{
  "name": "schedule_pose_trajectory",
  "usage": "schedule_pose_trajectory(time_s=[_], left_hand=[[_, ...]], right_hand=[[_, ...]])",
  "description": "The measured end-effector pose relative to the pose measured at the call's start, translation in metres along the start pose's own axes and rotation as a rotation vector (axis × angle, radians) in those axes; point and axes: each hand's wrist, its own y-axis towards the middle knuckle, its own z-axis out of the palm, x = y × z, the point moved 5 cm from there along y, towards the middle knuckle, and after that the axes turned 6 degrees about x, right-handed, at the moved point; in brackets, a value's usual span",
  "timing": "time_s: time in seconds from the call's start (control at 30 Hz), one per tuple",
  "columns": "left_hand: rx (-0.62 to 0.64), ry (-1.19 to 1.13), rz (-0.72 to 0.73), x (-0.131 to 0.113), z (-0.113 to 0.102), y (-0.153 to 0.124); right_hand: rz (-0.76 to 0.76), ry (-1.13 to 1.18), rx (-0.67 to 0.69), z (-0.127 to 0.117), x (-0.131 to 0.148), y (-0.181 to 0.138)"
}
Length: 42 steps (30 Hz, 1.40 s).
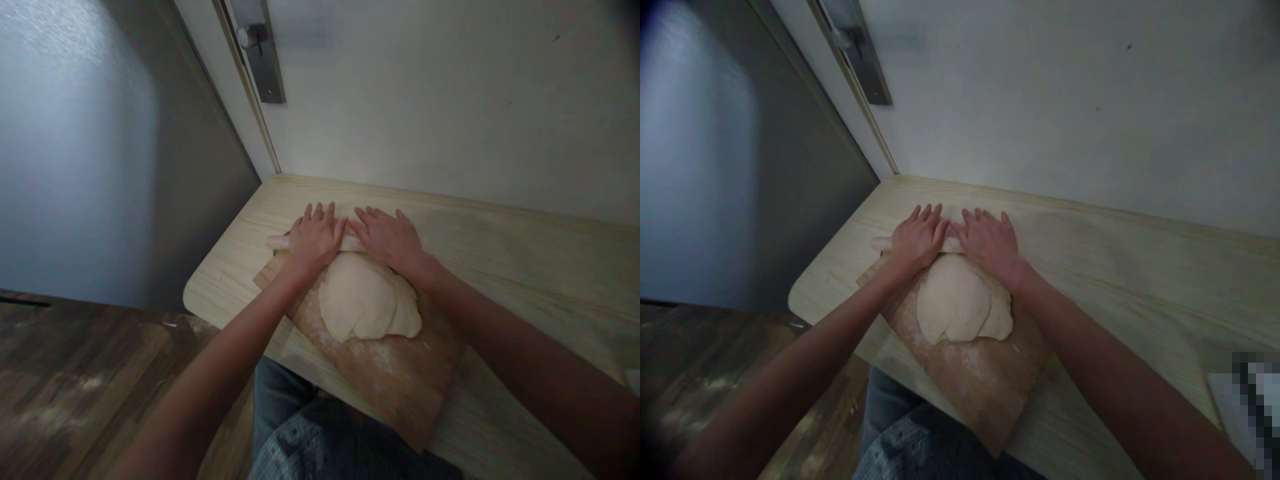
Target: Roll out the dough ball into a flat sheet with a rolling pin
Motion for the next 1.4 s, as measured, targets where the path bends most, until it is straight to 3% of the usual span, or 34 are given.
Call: schedule_pose_trajectory(time_s=[0.13,0.33,0.57,0.83,1.1,1.4], left_hand=[[0.037,-0.027,-0.01,0.001,0.002,0.005],[-0.02,-0.016,-0.017,0.0,-0.001,0.002],[-0.105,0.007,-0.001,-0.004,-0.003,-0.018],[-0.122,-0.003,0.035,-0.009,-0.01,-0.046],[-0.096,-0.02,0.139,-0.013,-0.022,-0.094],[-0.077,-0.05,0.223,-0.019,-0.036,-0.14]], right_hand=[[-0.012,0.007,0.013,0.001,-0.001,0.005],[0.005,-0.007,-0.025,-0.001,-0.001,0.001],[0.02,-0.065,-0.097,-0.006,0.011,-0.022],[0.019,-0.096,-0.08,-0.007,0.021,-0.039],[-0.201,-0.082,-0.201,-0.021,0.034,-0.085],[-0.348,0.011,-0.204,-0.039,0.041,-0.125]])
